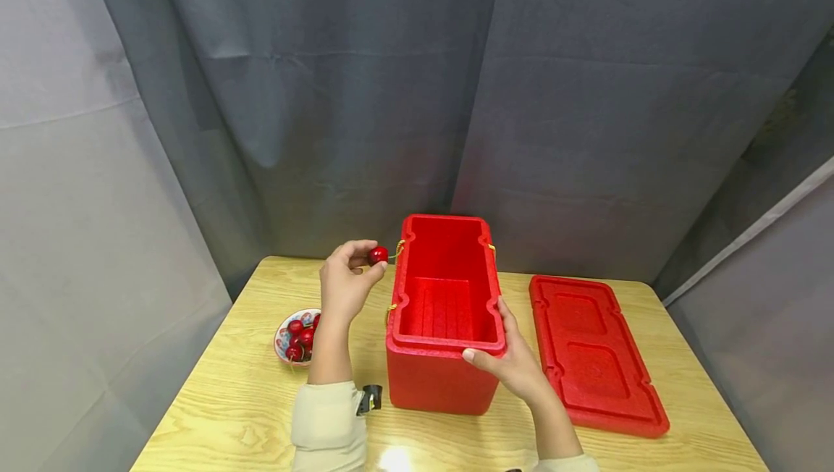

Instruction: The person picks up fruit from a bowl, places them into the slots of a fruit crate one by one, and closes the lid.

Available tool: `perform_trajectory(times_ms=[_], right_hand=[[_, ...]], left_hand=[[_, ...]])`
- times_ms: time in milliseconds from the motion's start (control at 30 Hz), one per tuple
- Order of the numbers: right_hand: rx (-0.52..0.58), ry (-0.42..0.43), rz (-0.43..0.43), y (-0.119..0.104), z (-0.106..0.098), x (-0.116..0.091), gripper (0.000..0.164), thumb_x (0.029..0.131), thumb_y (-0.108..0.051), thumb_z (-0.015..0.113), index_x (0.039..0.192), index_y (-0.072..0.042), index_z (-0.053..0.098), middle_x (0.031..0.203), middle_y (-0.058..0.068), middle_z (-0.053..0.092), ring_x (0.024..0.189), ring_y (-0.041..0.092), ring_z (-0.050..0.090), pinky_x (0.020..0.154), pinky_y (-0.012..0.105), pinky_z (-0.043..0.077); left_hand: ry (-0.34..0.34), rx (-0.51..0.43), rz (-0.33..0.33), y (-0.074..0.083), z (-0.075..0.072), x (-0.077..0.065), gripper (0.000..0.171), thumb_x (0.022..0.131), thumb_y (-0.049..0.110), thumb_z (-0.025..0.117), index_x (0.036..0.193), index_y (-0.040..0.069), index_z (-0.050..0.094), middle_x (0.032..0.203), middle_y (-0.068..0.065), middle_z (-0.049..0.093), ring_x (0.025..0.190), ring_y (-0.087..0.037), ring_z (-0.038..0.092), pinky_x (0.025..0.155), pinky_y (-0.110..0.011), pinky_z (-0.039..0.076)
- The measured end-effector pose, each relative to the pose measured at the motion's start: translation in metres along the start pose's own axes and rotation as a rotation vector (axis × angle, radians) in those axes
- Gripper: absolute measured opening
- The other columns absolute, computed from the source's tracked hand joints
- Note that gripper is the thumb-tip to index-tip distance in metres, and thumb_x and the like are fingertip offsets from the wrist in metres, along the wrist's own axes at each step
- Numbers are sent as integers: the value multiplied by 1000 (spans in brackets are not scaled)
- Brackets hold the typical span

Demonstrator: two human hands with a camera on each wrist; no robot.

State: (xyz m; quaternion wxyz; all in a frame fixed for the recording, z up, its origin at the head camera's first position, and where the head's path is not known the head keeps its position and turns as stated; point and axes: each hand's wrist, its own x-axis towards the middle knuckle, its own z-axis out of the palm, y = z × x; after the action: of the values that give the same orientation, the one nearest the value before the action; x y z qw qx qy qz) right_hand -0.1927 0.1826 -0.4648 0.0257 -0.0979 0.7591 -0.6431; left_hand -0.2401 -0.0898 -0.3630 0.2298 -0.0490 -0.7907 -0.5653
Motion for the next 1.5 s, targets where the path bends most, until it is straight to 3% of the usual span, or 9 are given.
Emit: perform_trajectory(times_ms=[167,367,600,867,1067,1367,1500], right_hand=[[-3,1,-6,-1,0,-1,104,72,-23,78,149,-21,8,140,9,32,119,34,41,79,39,51],[4,0,-2,0,-1,0,105,72,-22,79,149,-22,8,140,8,31,119,34,41,79,40,51],[19,-2,14,-1,-4,-1,104,73,-21,78,149,-22,7,142,9,29,120,35,40,80,40,50],[40,-6,25,-4,-6,0,103,74,-11,76,149,-14,5,143,15,28,120,38,39,82,42,49],[16,-3,7,-3,-6,-1,104,73,-17,78,149,-20,8,140,11,31,119,35,41,80,39,50],[9,0,-1,0,-6,-2,105,70,-21,80,149,-24,10,138,7,35,118,33,41,78,40,51],[10,2,9,0,-7,-2,106,70,-22,80,149,-23,10,138,7,35,118,33,42,78,40,51]], left_hand=[[-103,-27,-31,5,7,9,27,75,3,74,101,1,68,91,-8,67,78,-21,63,68,-32,49],[-234,7,-91,10,13,19,27,76,5,74,102,4,68,91,-6,67,78,-21,62,68,-32,52],[-375,-34,-109,17,22,29,26,77,2,73,103,4,67,94,-6,66,81,-21,63,71,-32,52],[-446,78,-110,30,32,48,28,78,7,72,105,7,67,96,-6,65,87,-20,58,74,-33,50],[-465,169,-129,28,39,60,27,78,8,72,104,8,67,99,-6,62,92,-22,55,73,-33,49],[-502,29,-222,19,55,67,28,77,7,72,105,6,66,103,-12,61,89,-25,54,75,-48,49],[-536,38,-244,16,65,69,27,78,7,72,104,5,66,97,-8,62,87,-23,54,76,-42,49]])
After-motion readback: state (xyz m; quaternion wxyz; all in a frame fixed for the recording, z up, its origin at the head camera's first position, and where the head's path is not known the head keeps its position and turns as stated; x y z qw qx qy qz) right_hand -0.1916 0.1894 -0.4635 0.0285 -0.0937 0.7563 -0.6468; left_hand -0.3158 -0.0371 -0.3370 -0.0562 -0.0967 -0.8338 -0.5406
